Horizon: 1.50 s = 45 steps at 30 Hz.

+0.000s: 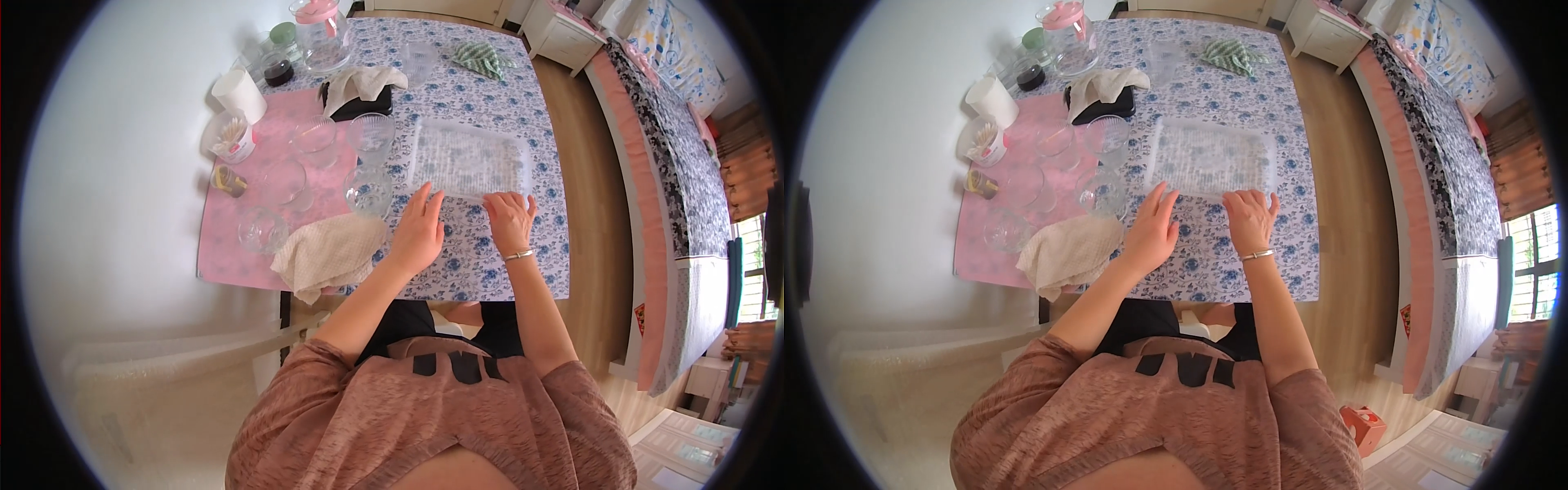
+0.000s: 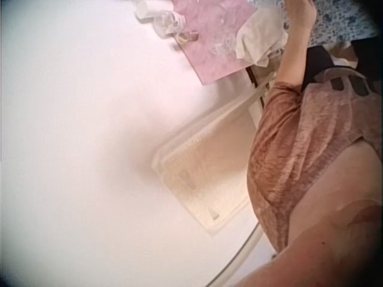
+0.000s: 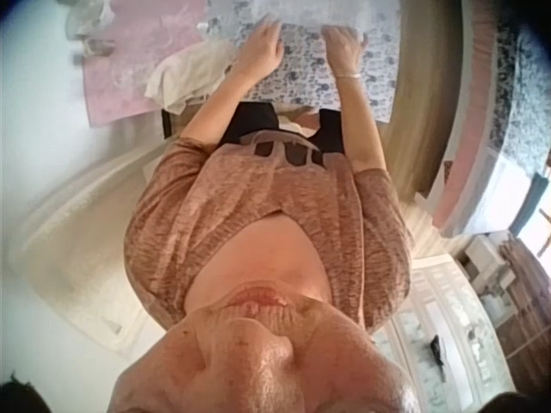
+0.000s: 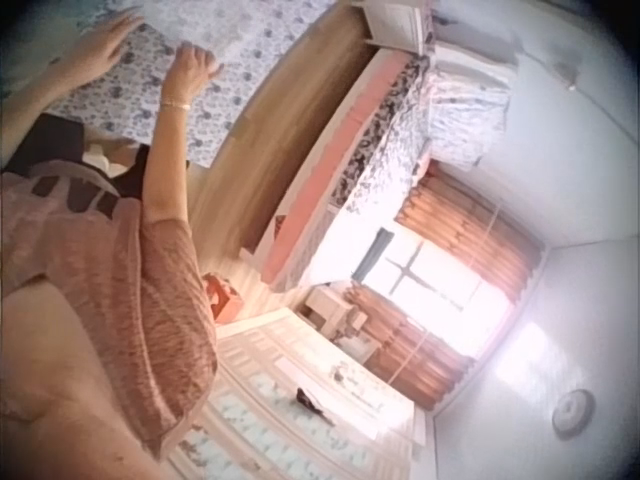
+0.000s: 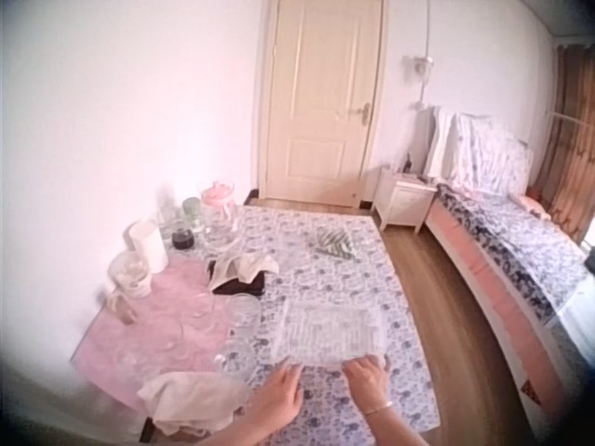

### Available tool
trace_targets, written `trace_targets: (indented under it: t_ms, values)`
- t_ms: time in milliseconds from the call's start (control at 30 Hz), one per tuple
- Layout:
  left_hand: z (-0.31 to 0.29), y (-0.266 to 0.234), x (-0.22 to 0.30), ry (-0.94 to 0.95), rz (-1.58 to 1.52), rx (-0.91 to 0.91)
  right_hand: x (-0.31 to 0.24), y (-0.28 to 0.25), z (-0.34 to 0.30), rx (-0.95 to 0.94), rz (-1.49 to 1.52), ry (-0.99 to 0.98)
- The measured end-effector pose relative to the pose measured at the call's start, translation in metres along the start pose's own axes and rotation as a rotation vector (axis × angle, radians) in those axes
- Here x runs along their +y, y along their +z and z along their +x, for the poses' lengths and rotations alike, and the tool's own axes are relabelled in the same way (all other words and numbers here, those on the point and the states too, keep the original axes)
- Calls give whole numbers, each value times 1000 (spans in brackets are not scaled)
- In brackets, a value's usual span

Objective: The person wipes several transparent glasses with a white cloth, rotating them to clean the interior and exterior surfaces, and then arranges them on a transparent tray on the table.

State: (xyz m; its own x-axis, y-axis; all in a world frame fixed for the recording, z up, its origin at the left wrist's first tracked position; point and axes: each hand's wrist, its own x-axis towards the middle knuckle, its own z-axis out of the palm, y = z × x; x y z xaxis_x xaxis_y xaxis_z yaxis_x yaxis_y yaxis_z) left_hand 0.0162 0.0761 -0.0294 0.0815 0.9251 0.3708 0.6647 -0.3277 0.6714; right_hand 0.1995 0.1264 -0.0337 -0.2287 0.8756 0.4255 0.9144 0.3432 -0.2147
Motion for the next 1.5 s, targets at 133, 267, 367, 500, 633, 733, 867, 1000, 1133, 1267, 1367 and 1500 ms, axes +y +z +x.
trace_targets:
  t_ms: [133, 267, 367, 500, 633, 733, 867, 1000, 1133, 1267, 1367, 1500]
  values:
    - [-2, 3, -1, 107, 123, -45, -1, -13, -16, 8, 48, -43]
    - [-12, -5, 7, 201, 89, 36, 10, -20, -26, -86, 83, -67]
    - [-21, -34, 16, 195, -110, 199, 3, -30, -18, -132, 86, -105]
    - [-22, -85, 20, 129, -178, 481, -14, -36, 8, -195, 276, 3]
    - [8, -112, -10, -175, -431, 565, -55, -22, 50, -281, 546, 24]
    - [29, -119, -29, -302, -506, 470, -79, 6, 82, -280, 604, -27]
    - [54, -131, -43, -439, -307, 144, -96, 43, 114, -367, 756, -2]
    - [73, -124, -56, -510, -385, 5, -107, 60, 127, -432, 743, -108]
    - [77, -115, -70, -581, -418, 22, -113, 70, 130, -557, 833, -46]
    - [85, -116, -74, -550, -391, 4, -113, 79, 129, -496, 942, -54]
    - [92, -121, -67, -489, -374, -78, -112, 76, 131, -409, 999, -72]
    - [103, -128, -30, -466, -269, 27, -109, 48, 136, -405, 1082, 5]
